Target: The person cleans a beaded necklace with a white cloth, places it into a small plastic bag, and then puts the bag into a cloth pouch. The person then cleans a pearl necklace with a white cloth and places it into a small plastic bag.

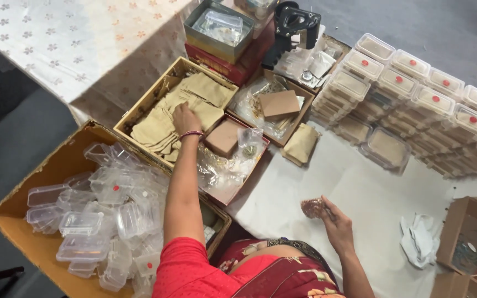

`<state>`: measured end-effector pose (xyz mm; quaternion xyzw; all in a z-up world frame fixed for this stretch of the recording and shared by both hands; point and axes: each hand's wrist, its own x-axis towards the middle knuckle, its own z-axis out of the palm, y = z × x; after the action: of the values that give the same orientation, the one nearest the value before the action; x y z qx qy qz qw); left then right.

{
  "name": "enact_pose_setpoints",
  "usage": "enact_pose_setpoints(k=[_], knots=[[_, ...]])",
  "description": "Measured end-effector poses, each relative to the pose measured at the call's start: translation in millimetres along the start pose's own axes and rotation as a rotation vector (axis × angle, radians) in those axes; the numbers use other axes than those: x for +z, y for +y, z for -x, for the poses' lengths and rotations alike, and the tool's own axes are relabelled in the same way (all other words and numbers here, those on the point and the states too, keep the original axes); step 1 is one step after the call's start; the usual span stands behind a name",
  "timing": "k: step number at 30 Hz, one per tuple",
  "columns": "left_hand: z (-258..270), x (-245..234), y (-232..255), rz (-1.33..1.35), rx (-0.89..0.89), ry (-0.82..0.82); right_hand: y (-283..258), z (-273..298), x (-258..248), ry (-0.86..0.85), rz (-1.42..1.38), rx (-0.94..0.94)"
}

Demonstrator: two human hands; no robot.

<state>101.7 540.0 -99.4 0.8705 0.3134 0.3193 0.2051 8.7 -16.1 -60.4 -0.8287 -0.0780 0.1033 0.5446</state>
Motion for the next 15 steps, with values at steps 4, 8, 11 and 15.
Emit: enact_pose_setpoints(k=[4, 8, 11, 15], knots=[[-12.9, -16.7, -2.0, -0.208, -0.172, -0.162, 12.4, -0.5, 3.0, 0.033, -0.033, 0.013], [-21.0, 15.8, -27.3, -0.298, -0.031, -0.120, 25.8, 9.5, -5.2, 0.102, -0.087, 0.026], [-21.6, -6.3, 2.8, -0.250, -0.114, -0.139, 26.8, 15.7, -14.4, 0.106, -0.080, 0.065], [6.9, -20.0, 94.6, -0.076, 0.025, -0.026, 28.2, 24.4, -34.5, 0.111, -0.074, 0.087]])
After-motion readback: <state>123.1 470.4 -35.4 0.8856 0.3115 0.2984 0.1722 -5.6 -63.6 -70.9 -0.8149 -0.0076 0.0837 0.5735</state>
